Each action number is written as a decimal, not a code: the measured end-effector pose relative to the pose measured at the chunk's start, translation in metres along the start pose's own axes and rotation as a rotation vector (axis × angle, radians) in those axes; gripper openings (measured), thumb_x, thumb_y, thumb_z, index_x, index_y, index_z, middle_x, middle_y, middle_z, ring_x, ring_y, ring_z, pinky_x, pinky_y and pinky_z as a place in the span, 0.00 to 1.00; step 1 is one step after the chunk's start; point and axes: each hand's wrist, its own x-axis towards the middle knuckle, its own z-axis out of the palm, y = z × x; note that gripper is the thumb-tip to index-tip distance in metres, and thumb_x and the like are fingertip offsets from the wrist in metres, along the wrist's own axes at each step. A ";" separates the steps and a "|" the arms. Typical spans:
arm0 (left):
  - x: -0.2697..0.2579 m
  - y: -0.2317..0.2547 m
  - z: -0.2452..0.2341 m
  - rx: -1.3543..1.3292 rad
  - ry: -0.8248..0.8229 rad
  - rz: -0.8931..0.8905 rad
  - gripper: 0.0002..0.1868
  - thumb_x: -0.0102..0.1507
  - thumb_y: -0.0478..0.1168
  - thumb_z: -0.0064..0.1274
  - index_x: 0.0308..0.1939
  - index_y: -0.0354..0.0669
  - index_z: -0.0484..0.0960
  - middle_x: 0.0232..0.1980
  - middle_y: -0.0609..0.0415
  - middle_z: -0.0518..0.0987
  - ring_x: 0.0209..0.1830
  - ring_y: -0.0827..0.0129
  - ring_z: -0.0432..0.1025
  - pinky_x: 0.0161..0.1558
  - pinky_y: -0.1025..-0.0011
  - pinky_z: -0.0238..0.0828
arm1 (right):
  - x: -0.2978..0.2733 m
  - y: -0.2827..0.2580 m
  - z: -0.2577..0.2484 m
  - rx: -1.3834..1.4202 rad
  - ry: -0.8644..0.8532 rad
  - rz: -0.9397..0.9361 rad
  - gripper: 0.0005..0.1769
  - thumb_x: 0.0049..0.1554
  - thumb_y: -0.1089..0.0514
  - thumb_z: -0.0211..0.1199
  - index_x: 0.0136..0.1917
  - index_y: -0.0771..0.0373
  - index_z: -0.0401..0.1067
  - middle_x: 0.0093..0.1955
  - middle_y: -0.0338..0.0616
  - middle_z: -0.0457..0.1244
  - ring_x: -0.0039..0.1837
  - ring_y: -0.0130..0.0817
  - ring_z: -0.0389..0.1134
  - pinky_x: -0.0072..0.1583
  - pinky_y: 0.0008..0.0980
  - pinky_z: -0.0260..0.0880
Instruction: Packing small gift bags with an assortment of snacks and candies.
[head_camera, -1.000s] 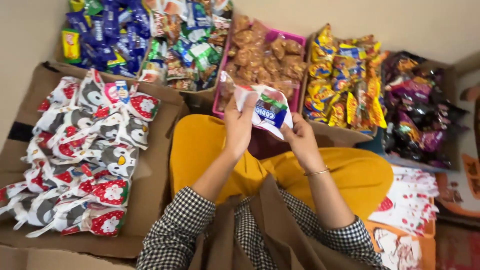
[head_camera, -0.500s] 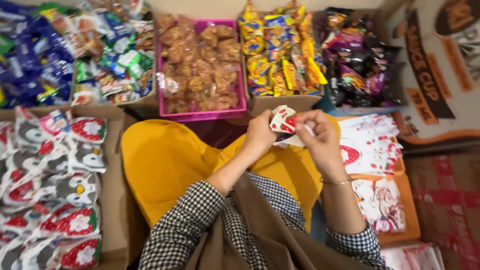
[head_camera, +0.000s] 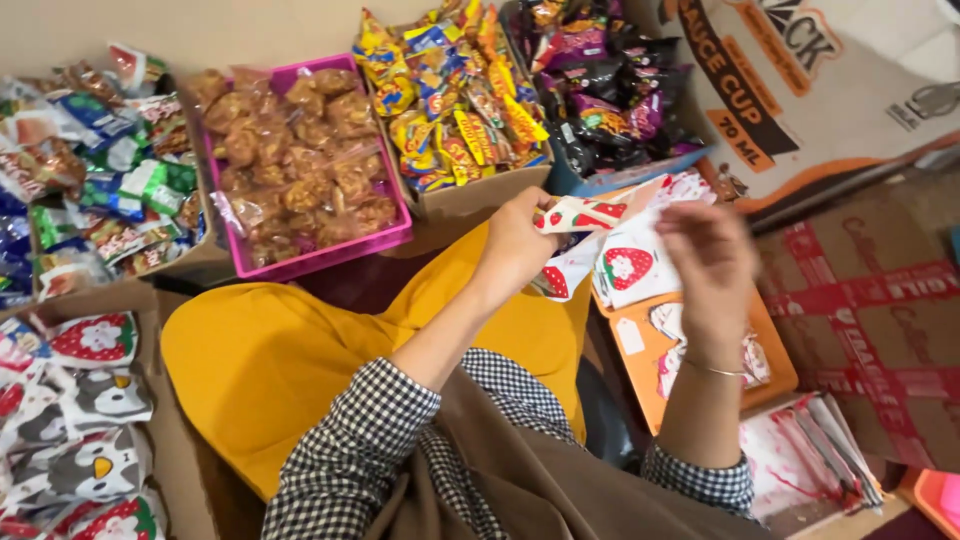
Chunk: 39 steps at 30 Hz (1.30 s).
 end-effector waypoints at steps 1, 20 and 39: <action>-0.002 -0.001 0.006 0.002 -0.009 0.004 0.18 0.51 0.39 0.68 0.44 0.45 0.82 0.38 0.42 0.84 0.47 0.48 0.80 0.50 0.60 0.78 | -0.007 0.015 0.003 -0.004 0.009 0.001 0.13 0.63 0.70 0.62 0.61 0.71 0.67 0.55 0.56 0.64 0.60 0.45 0.69 0.64 0.43 0.71; 0.000 0.010 0.004 -0.250 -0.075 0.453 0.22 0.71 0.54 0.44 0.54 0.40 0.61 0.57 0.31 0.74 0.60 0.35 0.71 0.57 0.47 0.72 | -0.036 0.060 0.021 0.248 0.095 0.314 0.11 0.68 0.65 0.53 0.56 0.72 0.74 0.49 0.50 0.67 0.51 0.29 0.66 0.58 0.30 0.70; -0.019 0.002 0.028 0.152 0.212 0.627 0.08 0.72 0.42 0.43 0.46 0.46 0.77 0.32 0.42 0.79 0.39 0.44 0.78 0.42 0.56 0.76 | 0.000 0.015 -0.002 0.159 -0.015 0.209 0.10 0.64 0.59 0.64 0.55 0.67 0.71 0.47 0.45 0.65 0.52 0.31 0.68 0.56 0.30 0.70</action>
